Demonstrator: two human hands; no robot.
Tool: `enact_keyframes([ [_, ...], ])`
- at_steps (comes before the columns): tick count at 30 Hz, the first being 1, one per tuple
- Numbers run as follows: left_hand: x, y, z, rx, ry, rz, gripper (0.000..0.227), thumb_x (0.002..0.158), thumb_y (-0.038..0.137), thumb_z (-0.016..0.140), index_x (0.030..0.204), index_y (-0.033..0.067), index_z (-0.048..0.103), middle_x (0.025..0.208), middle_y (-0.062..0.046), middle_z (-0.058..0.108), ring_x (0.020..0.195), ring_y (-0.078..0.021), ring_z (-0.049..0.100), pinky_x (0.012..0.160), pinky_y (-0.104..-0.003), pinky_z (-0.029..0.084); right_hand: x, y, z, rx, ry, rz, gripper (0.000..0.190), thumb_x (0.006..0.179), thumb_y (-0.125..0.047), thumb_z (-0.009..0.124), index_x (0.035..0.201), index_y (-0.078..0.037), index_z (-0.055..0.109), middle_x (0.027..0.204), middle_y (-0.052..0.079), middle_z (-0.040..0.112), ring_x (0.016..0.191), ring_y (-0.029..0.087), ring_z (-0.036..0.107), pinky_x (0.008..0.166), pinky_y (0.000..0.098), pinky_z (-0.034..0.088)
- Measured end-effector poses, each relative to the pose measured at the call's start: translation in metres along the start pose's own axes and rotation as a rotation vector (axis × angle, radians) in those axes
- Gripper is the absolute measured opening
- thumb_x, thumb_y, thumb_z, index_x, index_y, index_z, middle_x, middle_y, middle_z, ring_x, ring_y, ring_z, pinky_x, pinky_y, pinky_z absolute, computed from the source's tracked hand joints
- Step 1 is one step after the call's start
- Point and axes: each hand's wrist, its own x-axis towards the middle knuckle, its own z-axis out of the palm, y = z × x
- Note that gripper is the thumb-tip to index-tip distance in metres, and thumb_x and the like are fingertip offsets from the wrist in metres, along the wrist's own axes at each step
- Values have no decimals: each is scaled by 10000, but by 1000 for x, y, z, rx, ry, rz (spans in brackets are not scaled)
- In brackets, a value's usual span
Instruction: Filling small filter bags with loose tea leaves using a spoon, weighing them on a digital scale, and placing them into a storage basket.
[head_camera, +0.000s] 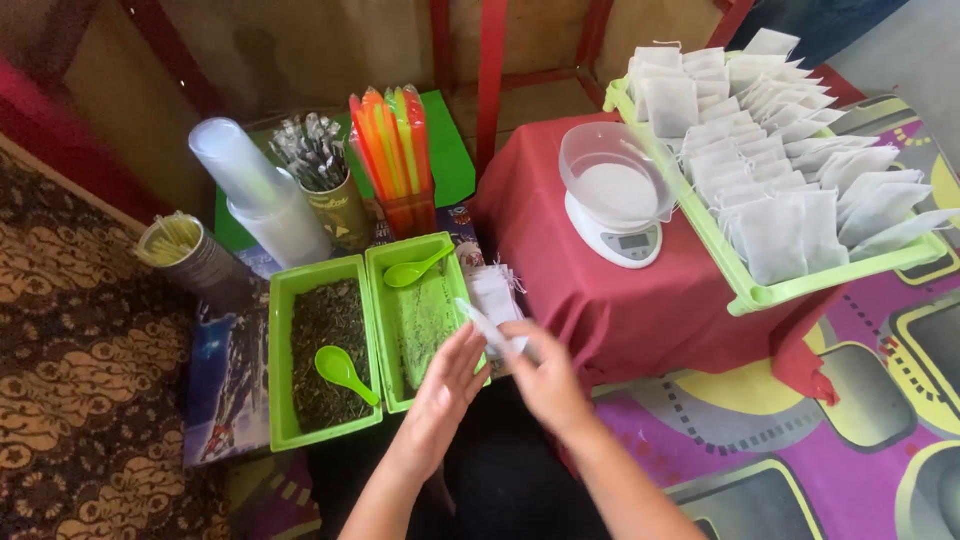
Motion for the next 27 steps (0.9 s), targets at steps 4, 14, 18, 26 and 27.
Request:
enact_keyframes([
  [4, -19, -4, -11, 103, -54, -2, 837, 982, 557, 640, 1556, 63, 285, 1670, -170, 285, 1553, -320, 283, 1220, -510, 298, 52, -30, -62, -7, 10, -94, 102, 962, -166, 690, 1019, -82, 704, 965, 8, 643, 796, 123, 611, 754, 248, 505],
  [14, -34, -36, -54, 331, 172, -100, 418, 953, 192, 621, 1336, 27, 581, 1435, -158, 645, 1342, -268, 608, 1133, -409, 467, 229, -53, -185, -513, 212, -67, 353, 866, -92, 725, 1169, -151, 553, 1061, 21, 635, 912, 158, 586, 763, 311, 478],
  [18, -22, -47, -61, 385, 246, -99, 380, 949, 135, 610, 1314, 28, 600, 1420, -140, 658, 1316, -253, 629, 1151, -387, 460, 263, -24, -192, -750, 8, 154, 615, 817, -80, 631, 1405, -89, 452, 1320, 159, 618, 1200, 293, 610, 1005, 383, 465],
  [26, -16, -55, -61, 391, 385, -130, 460, 927, 135, 613, 1377, 107, 517, 1423, -123, 638, 1294, -266, 641, 1107, -405, 482, 248, -56, -165, -975, -9, 330, 864, 834, -19, 566, 1598, -211, 211, 1312, 210, 599, 1174, 395, 601, 893, 457, 505],
  [27, -14, -55, -61, 407, 428, -169, 524, 915, 155, 618, 1419, 139, 476, 1449, -127, 615, 1312, -281, 635, 1095, -421, 489, 245, -58, -165, -965, -9, 317, 923, 830, 4, 594, 1619, -214, 169, 1293, 236, 597, 1158, 408, 603, 880, 462, 500],
])
